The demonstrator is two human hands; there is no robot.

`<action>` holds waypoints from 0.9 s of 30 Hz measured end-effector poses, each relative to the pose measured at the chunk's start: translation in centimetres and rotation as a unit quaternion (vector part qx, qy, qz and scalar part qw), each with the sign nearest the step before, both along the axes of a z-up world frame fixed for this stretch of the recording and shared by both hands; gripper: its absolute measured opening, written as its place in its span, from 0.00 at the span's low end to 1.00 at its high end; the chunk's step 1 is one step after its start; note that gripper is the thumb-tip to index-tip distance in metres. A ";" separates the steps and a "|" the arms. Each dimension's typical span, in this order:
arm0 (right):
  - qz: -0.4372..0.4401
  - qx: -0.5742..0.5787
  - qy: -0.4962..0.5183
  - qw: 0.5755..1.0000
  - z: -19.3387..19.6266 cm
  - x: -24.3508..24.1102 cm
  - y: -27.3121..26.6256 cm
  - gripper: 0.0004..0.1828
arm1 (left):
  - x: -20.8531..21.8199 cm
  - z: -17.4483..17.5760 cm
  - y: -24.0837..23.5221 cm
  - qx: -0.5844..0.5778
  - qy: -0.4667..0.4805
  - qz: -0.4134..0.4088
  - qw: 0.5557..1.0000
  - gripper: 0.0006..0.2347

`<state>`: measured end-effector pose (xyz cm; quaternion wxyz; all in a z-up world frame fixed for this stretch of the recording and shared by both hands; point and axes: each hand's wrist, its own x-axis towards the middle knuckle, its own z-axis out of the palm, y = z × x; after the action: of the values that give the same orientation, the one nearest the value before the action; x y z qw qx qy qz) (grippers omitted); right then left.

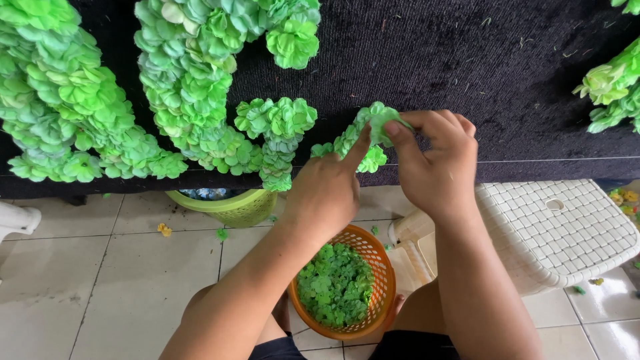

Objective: The person attaches green artificial flowers to a black fabric surface to create a floral pattern by hand, picking flowers from a basket on their lap.

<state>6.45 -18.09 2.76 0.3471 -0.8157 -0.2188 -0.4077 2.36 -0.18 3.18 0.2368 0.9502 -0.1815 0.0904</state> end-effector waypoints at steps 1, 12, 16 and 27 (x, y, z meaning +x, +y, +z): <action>0.000 0.000 -0.003 1.000 -0.2 0.9 0.5 0.04 | -0.3 0.4 -0.1 0.000 -0.003 0.000 1.000 0.29; 0.128 0.738 0.097 0.655 9.4 4.6 -7.3 0.25 | -2.5 -0.1 0.1 -0.052 -0.191 -0.032 0.980 0.17; 0.132 0.767 0.073 0.624 11.4 6.2 -11.7 0.08 | -2.2 0.2 -0.4 -0.050 -0.214 -0.019 0.975 0.15; -0.025 -0.019 -0.050 0.998 2.5 -0.1 -0.7 0.03 | -1.4 4.4 -1.0 0.033 0.047 0.057 0.997 0.29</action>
<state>6.37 -18.83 5.27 0.3103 -0.8057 -0.2231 -0.4525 0.92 -1.14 7.55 0.2077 0.9695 -0.1190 0.0528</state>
